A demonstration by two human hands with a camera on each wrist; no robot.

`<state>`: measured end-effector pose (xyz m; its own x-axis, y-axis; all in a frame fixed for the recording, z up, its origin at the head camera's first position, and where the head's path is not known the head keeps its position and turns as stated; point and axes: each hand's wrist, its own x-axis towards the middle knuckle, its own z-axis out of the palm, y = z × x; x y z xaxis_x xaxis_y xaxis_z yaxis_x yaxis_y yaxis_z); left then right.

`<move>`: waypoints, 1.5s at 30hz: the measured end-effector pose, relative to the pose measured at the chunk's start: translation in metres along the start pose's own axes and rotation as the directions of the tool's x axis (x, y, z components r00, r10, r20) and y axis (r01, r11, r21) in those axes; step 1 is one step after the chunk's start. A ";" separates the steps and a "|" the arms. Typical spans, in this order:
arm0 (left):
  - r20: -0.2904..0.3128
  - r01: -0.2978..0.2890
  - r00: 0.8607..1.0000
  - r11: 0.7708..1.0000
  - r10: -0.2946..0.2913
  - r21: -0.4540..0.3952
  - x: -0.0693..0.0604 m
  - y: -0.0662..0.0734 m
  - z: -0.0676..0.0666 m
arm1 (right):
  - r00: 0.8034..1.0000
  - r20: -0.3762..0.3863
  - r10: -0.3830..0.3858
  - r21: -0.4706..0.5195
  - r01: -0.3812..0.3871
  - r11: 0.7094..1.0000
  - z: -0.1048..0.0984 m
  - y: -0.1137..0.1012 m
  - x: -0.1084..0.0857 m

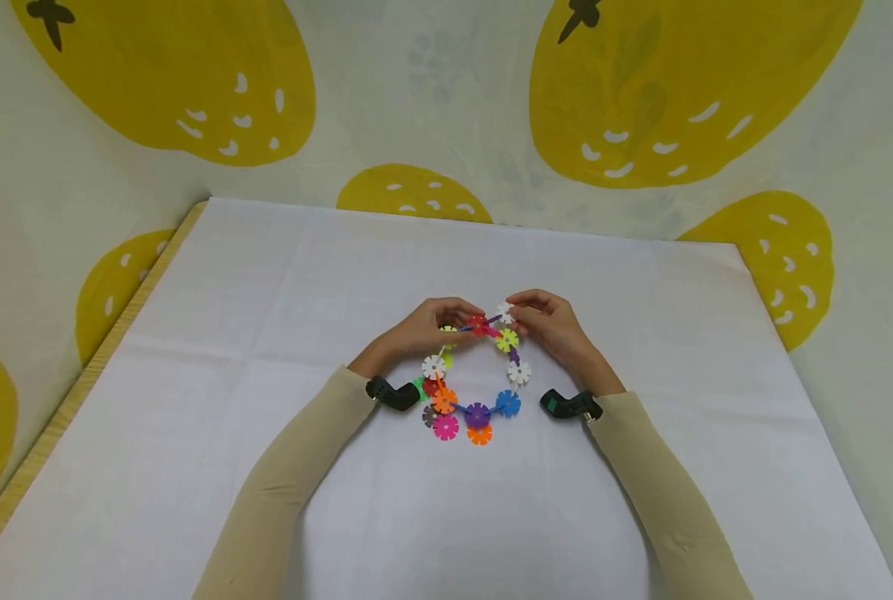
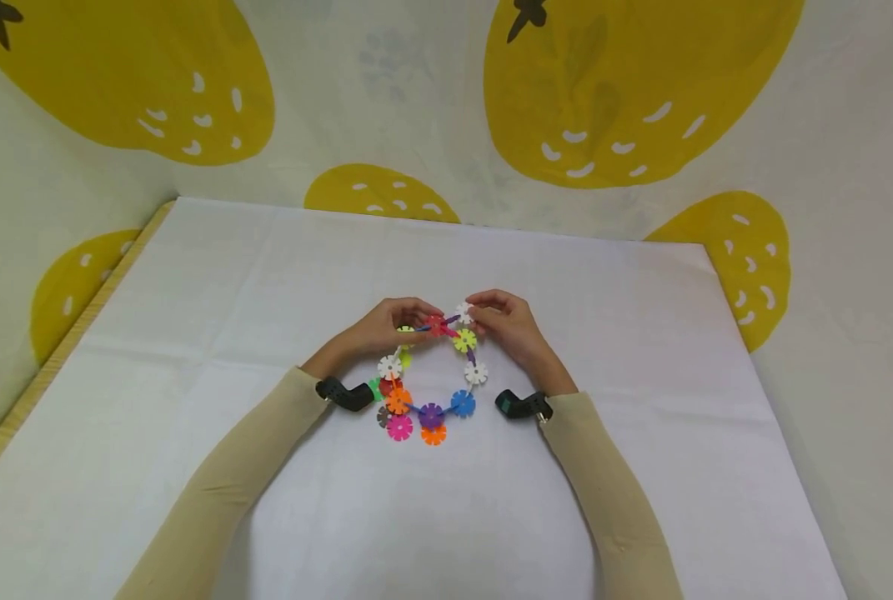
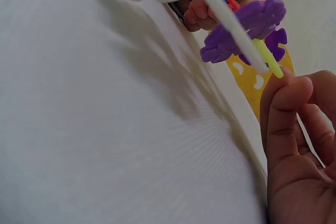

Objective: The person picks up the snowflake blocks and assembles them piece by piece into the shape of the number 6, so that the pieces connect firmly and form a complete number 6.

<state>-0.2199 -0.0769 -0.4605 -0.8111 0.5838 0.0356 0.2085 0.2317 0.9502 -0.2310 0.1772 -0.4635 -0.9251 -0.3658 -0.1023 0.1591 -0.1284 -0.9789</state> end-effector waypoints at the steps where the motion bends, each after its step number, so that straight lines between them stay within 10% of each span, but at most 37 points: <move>1: 0.005 -0.004 1.000 1.000 0.004 0.000 0.000 0.000 0.000 | 1.000 -0.001 -0.004 0.008 0.004 1.000 0.000 0.000 0.000; 17: 0.003 -0.024 1.000 1.000 0.024 0.020 0.004 -0.003 0.005 | 0.999 0.010 0.036 -0.018 -0.036 0.999 -0.003 -0.002 0.000; 29: -0.129 0.016 0.992 0.998 -0.009 0.055 0.008 -0.006 0.005 | 0.996 -0.079 0.044 -0.275 -0.064 0.959 -0.009 -0.003 -0.018; 45: -0.160 0.059 0.986 0.997 -0.051 0.045 0.005 -0.007 -0.001 | 0.996 -0.088 0.025 -0.206 -0.042 0.978 -0.009 0.000 -0.060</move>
<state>-0.2256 -0.0761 -0.4665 -0.8976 0.4394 0.0361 0.1848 0.3006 0.9357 -0.1787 0.2075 -0.4592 -0.9476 -0.2863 -0.1416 0.1238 0.0796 -0.9891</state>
